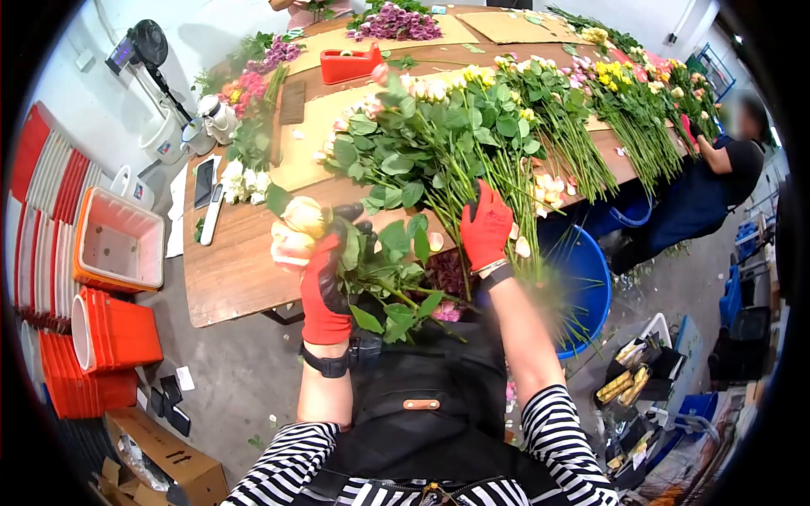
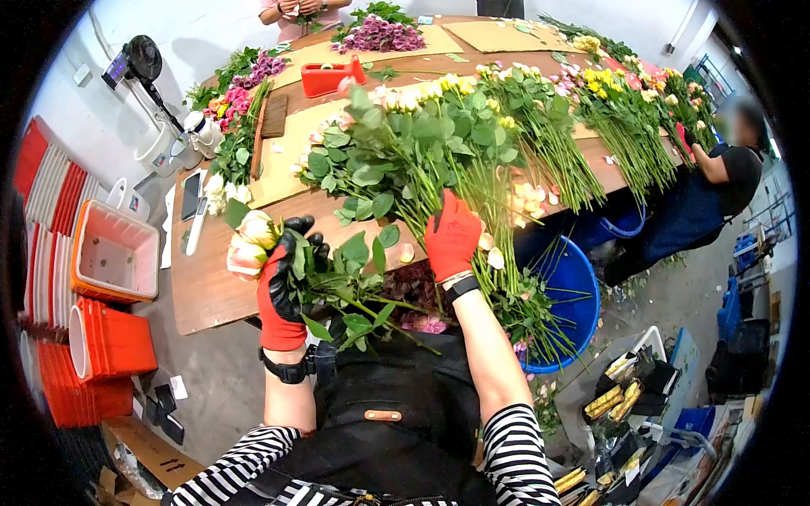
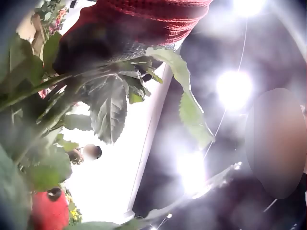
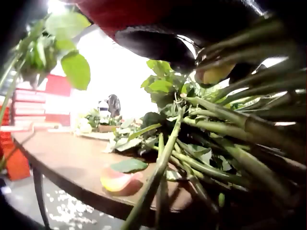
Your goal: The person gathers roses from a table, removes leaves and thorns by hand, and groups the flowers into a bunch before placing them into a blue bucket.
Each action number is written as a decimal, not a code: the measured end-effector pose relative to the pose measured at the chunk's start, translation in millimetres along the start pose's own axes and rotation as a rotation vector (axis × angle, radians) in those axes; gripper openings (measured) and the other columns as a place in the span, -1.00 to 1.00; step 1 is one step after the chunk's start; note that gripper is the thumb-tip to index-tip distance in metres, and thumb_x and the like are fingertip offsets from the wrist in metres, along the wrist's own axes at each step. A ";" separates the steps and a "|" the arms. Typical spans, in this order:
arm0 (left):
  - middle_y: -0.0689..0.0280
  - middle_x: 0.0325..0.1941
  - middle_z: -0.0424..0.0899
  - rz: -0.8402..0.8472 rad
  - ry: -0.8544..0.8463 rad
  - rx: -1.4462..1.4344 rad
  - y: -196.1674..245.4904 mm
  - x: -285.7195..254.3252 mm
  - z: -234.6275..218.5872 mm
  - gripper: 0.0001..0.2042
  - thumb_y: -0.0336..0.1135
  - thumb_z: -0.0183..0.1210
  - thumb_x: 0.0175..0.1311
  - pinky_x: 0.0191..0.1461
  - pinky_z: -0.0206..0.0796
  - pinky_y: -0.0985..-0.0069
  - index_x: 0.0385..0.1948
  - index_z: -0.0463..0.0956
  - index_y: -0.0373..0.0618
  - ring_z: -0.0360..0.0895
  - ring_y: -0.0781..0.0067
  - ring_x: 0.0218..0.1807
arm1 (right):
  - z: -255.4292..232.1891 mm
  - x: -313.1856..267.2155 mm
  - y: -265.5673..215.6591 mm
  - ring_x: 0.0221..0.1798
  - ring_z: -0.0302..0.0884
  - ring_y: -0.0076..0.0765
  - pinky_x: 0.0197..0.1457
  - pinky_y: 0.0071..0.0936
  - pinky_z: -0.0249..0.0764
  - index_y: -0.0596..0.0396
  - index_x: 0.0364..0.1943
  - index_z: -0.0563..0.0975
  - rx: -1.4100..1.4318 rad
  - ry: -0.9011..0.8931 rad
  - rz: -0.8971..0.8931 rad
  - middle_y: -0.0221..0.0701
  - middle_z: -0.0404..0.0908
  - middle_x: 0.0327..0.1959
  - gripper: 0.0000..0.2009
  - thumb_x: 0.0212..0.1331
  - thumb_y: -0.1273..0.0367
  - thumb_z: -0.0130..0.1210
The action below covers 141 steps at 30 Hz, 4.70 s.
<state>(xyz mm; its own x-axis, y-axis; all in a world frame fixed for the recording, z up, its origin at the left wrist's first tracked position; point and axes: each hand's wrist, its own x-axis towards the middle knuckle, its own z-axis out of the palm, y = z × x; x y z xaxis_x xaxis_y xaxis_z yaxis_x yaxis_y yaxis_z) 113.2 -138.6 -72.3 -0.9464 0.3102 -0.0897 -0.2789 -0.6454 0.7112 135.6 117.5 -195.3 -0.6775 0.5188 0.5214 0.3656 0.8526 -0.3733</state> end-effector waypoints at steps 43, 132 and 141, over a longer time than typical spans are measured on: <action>0.17 0.20 0.56 0.288 -0.242 0.523 -38.8 -1.5 -51.7 -0.69 -0.46 -0.05 0.43 0.35 0.25 0.42 0.14 0.47 -0.32 0.48 0.28 0.24 | -98.1 -154.4 -0.6 -0.15 0.49 -0.01 -0.05 -0.25 0.42 0.06 -0.05 0.60 0.533 -0.221 -0.058 -0.23 0.59 -0.17 -0.62 -0.07 0.52 0.25; 0.28 -0.03 0.69 0.233 -0.294 0.808 -88.9 -35.6 -27.1 -0.62 -0.27 0.32 0.12 0.03 0.46 0.46 0.00 0.57 -0.09 0.65 0.40 -0.04 | -188.5 -34.5 -88.3 -0.19 0.49 -0.59 -0.02 -0.61 0.40 0.23 -0.23 0.57 1.483 -0.379 0.580 -0.48 0.61 -0.27 -0.86 0.14 0.49 0.16; 0.36 0.01 0.51 -0.094 -0.498 0.402 -67.3 -32.2 -18.7 -0.56 0.01 0.11 0.37 0.14 0.28 0.54 0.09 0.41 -0.14 0.44 0.50 0.03 | -158.3 -51.9 -46.4 -0.17 0.49 -0.53 0.03 -0.55 0.40 0.20 -0.19 0.53 1.485 -0.216 0.441 -0.44 0.57 -0.23 -0.91 0.26 0.50 0.07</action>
<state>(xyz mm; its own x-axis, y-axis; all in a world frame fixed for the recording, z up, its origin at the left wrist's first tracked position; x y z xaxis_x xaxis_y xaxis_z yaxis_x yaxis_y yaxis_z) 159.4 -118.3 -130.3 -0.7055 0.7015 0.1011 -0.1825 -0.3176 0.9305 254.8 60.9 -83.6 -0.8137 0.5719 0.1038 -0.2926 -0.2488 -0.9233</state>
